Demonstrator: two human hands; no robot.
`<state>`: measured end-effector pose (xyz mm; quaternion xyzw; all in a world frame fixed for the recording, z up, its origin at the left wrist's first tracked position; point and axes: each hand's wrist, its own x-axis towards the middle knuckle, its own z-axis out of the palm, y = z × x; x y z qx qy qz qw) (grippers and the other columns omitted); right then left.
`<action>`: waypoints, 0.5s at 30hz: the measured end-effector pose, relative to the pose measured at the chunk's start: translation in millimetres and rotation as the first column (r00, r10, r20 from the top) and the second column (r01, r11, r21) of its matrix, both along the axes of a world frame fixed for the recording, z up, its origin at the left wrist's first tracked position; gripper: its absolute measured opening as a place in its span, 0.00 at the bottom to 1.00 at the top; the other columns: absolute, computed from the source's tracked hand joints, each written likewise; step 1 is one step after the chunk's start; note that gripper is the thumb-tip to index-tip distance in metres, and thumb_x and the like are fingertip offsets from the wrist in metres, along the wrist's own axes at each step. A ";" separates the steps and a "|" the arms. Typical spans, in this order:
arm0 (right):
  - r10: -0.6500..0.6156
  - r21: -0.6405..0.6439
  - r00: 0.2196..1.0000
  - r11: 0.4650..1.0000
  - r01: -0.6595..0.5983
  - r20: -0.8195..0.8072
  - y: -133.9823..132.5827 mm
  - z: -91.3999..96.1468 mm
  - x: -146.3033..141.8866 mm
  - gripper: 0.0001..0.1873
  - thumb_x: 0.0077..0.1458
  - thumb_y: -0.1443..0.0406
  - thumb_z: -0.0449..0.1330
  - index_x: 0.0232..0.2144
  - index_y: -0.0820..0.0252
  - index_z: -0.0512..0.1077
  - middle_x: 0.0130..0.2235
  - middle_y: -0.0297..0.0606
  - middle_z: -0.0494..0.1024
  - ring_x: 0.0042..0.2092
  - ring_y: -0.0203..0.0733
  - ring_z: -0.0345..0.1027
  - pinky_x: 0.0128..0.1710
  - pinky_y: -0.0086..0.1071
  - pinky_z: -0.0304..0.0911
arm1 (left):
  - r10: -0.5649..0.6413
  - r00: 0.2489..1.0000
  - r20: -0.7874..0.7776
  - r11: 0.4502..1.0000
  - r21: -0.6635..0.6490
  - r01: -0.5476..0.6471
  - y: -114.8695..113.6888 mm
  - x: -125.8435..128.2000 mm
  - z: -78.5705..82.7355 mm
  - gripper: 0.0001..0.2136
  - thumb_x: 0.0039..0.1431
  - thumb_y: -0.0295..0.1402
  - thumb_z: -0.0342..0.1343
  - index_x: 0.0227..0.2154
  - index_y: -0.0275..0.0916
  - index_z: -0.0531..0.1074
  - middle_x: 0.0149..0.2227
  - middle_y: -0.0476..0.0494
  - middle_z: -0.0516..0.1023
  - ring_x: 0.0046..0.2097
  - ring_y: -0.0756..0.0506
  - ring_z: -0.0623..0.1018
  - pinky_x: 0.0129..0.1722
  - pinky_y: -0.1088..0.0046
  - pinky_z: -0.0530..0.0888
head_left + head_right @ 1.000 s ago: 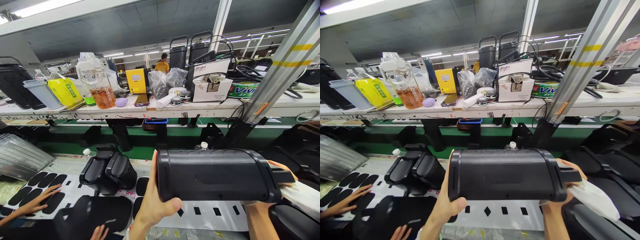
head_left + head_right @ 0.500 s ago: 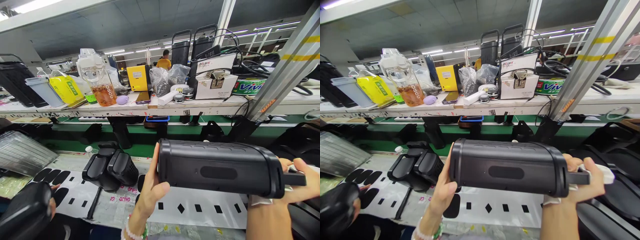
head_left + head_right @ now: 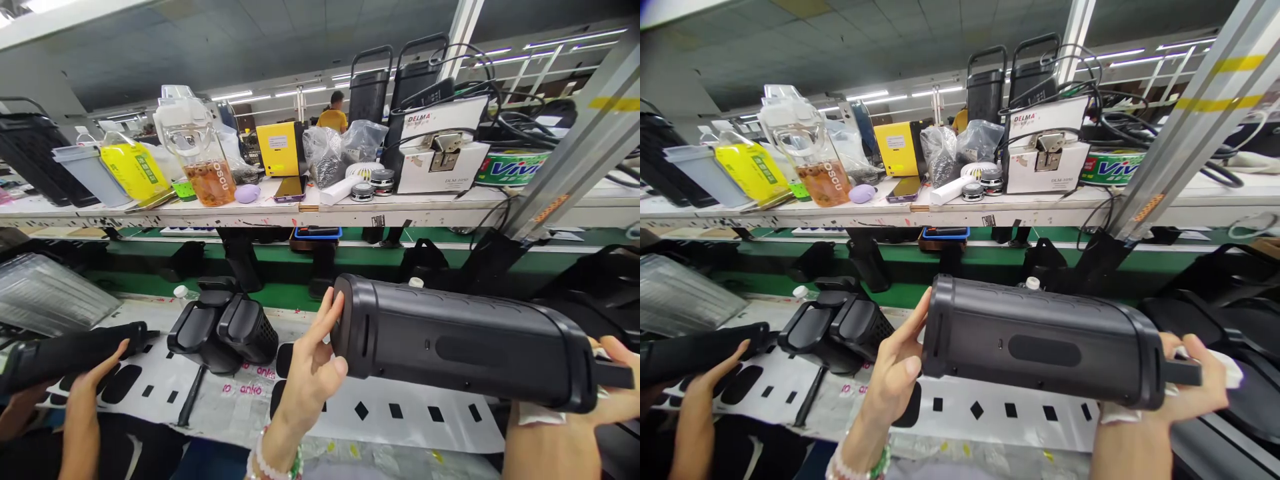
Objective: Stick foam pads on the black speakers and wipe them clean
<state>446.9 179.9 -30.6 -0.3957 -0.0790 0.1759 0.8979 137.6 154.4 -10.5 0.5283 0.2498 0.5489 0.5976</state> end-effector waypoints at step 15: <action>-0.075 -0.135 0.997 0.988 0.073 -0.012 -2.0 -8.0 3.6 0.19 0.35 0.62 0.55 0.08 0.54 0.46 0.22 0.33 0.46 0.23 0.37 0.43 0.26 0.38 0.44 | 0.031 0.997 -0.072 0.999 0.023 -0.029 -5.4 3.7 2.4 0.30 0.55 0.48 0.61 0.60 0.54 0.64 0.71 0.50 0.50 0.71 0.35 0.47 0.67 0.56 0.55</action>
